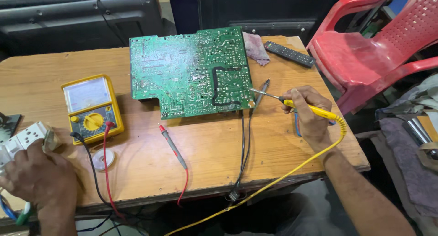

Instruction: The person tests a large green circuit board with multimeter probes, touching probe tips to various points on the board. They then pick up a soldering iron and solder connections on the board while holding it steady with the other hand, continuing to work across different spots on the board.

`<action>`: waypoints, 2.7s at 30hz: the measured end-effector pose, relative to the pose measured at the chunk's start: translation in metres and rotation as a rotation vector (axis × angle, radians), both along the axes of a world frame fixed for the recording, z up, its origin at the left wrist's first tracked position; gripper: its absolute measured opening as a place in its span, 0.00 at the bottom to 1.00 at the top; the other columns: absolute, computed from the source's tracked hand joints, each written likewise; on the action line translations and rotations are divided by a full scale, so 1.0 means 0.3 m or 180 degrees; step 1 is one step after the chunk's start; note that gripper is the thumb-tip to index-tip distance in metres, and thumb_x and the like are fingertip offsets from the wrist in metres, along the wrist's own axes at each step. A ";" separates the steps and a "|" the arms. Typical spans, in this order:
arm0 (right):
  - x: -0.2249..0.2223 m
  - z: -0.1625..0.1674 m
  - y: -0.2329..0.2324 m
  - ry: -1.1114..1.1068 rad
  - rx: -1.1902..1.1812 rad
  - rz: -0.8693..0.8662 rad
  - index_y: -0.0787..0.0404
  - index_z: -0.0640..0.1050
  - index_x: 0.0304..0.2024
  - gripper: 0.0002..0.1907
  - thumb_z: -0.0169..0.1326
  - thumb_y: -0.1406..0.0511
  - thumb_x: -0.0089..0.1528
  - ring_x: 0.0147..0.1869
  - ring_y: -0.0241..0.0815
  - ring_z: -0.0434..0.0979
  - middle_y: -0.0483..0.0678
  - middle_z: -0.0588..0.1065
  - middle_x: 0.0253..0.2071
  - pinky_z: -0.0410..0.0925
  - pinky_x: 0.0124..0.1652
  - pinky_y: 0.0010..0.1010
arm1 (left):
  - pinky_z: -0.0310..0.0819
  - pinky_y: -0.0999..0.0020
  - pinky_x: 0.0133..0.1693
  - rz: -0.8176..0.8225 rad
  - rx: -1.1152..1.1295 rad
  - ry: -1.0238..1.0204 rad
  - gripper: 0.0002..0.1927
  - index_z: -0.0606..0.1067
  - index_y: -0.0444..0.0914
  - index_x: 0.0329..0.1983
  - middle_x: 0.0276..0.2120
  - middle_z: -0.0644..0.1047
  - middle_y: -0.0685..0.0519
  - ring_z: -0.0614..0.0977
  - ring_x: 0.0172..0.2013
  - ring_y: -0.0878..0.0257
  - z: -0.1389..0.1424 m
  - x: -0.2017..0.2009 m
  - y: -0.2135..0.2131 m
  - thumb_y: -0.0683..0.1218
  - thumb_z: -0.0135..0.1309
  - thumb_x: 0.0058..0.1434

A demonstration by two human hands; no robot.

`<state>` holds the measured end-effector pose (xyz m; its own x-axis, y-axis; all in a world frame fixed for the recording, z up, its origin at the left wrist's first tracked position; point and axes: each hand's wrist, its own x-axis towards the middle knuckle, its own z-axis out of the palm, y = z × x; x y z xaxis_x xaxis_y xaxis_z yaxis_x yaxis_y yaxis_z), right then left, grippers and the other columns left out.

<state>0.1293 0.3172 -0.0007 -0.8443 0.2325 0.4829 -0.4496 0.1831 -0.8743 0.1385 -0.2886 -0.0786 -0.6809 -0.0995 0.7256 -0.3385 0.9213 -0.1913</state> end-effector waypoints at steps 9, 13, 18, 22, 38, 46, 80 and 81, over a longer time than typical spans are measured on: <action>0.003 0.008 -0.016 -0.0019 0.0024 0.0119 0.72 0.80 0.42 0.11 0.52 0.67 0.71 0.37 0.38 0.80 0.51 0.77 0.41 0.74 0.37 0.27 | 0.61 0.57 0.59 -0.0134 0.0040 0.0012 0.16 0.75 0.42 0.53 0.45 0.74 0.50 0.74 0.49 0.55 0.006 0.003 0.015 0.43 0.50 0.62; 0.005 0.008 -0.018 -0.0072 -0.0025 0.0159 0.72 0.80 0.42 0.11 0.52 0.67 0.71 0.37 0.38 0.80 0.51 0.77 0.41 0.74 0.37 0.26 | 0.61 0.55 0.59 -0.0234 0.0083 0.0031 0.16 0.76 0.41 0.54 0.46 0.74 0.50 0.74 0.50 0.53 -0.008 0.001 0.018 0.45 0.52 0.62; 0.003 0.010 -0.019 -0.0060 0.0047 0.0079 0.73 0.80 0.42 0.12 0.51 0.67 0.72 0.37 0.38 0.80 0.51 0.77 0.42 0.73 0.38 0.26 | 0.61 0.56 0.59 -0.0228 0.0094 0.0005 0.16 0.75 0.41 0.55 0.47 0.74 0.50 0.74 0.50 0.54 0.015 0.009 0.052 0.45 0.53 0.63; 0.004 0.010 -0.021 -0.0087 0.0004 0.0168 0.73 0.79 0.42 0.12 0.51 0.67 0.72 0.37 0.38 0.79 0.52 0.77 0.41 0.73 0.38 0.27 | 0.61 0.58 0.61 -0.0281 -0.0148 0.0245 0.15 0.77 0.41 0.53 0.50 0.75 0.50 0.74 0.55 0.56 0.121 0.021 0.149 0.45 0.57 0.63; 0.026 0.123 -0.046 0.0573 0.2197 -0.0212 0.68 0.80 0.45 0.10 0.59 0.73 0.61 0.40 0.44 0.83 0.54 0.80 0.41 0.74 0.41 0.29 | 0.64 0.45 0.62 -0.3127 0.1600 -0.0652 0.24 0.76 0.33 0.57 0.59 0.72 0.36 0.70 0.62 0.39 0.342 -0.530 0.955 0.51 0.63 0.63; -0.009 0.130 -0.012 0.0767 0.2719 -0.0026 0.66 0.80 0.43 0.11 0.62 0.69 0.59 0.43 0.50 0.84 0.53 0.80 0.38 0.75 0.51 0.37 | 0.51 0.40 0.67 -0.3092 0.1358 -0.0893 0.33 0.71 0.35 0.64 0.67 0.65 0.35 0.60 0.70 0.36 0.249 -0.640 1.064 0.60 0.59 0.64; -0.393 0.019 0.203 -0.0349 -0.1195 0.0627 0.69 0.77 0.29 0.21 0.54 0.61 0.74 0.27 0.45 0.72 0.57 0.73 0.28 0.67 0.30 0.34 | 0.47 0.39 0.69 -0.3257 0.1250 -0.0900 0.34 0.70 0.36 0.67 0.69 0.64 0.36 0.60 0.71 0.39 0.228 -0.650 1.017 0.61 0.56 0.66; -0.393 0.016 0.202 -0.0379 -0.1172 0.0639 0.68 0.77 0.30 0.20 0.54 0.61 0.73 0.28 0.45 0.72 0.57 0.74 0.30 0.67 0.30 0.34 | 0.47 0.39 0.69 -0.3254 0.1249 -0.0906 0.34 0.70 0.36 0.67 0.69 0.63 0.36 0.60 0.71 0.39 0.228 -0.650 1.017 0.61 0.56 0.66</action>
<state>0.0115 0.3778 0.0040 -0.9351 0.1965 0.2948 -0.3364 -0.2315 -0.9128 -0.0566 0.0166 -0.0102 -0.7089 0.4121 0.5724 0.6179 0.7542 0.2221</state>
